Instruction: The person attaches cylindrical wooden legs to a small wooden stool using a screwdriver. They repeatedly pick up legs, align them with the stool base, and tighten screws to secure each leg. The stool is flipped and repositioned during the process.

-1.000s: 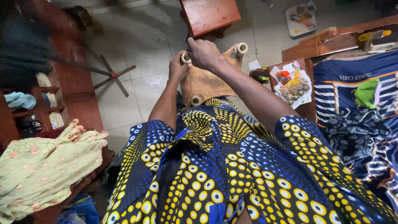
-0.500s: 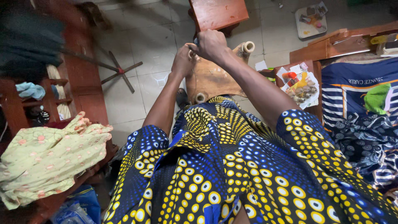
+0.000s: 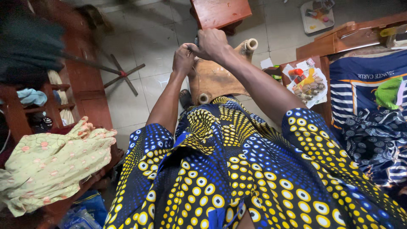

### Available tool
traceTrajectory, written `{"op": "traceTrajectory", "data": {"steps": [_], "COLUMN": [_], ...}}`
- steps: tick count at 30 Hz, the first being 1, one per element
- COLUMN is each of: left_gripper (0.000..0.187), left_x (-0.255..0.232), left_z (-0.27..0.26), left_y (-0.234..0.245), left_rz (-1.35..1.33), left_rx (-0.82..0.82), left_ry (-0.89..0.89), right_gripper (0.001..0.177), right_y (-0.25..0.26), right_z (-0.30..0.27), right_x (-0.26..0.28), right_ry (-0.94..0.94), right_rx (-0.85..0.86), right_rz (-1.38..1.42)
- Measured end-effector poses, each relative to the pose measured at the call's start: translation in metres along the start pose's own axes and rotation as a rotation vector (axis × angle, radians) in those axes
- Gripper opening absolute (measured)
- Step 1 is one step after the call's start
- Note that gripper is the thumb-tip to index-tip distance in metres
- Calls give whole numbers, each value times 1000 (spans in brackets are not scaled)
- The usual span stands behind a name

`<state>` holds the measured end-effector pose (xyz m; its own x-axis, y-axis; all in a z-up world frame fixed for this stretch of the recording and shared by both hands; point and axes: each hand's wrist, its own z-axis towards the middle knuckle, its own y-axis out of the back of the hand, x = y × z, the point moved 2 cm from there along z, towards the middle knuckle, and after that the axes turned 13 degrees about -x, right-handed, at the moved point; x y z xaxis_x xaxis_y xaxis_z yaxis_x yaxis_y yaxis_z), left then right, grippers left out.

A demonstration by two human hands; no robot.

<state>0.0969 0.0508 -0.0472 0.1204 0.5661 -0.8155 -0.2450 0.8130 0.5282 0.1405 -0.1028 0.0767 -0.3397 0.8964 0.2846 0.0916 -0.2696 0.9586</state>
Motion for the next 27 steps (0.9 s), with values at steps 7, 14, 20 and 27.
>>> {"op": "traceTrajectory", "data": {"steps": [7, 14, 20, 27], "left_gripper": [11, 23, 16, 17], "left_x": [-17, -29, -23, -18], "left_z": [18, 18, 14, 17], "left_y": [18, 21, 16, 16], "left_rz": [33, -27, 34, 42], "left_rx": [170, 102, 134, 182], "left_ry": [56, -3, -106, -3], "right_gripper": [31, 52, 42, 30], "right_y": [-3, 11, 4, -6], "right_z": [0, 2, 0, -2], "right_x": [-1, 3, -1, -1], "right_ry": [328, 68, 247, 170], "right_rx": [-142, -39, -153, -65], "right_rz": [112, 4, 132, 42]}}
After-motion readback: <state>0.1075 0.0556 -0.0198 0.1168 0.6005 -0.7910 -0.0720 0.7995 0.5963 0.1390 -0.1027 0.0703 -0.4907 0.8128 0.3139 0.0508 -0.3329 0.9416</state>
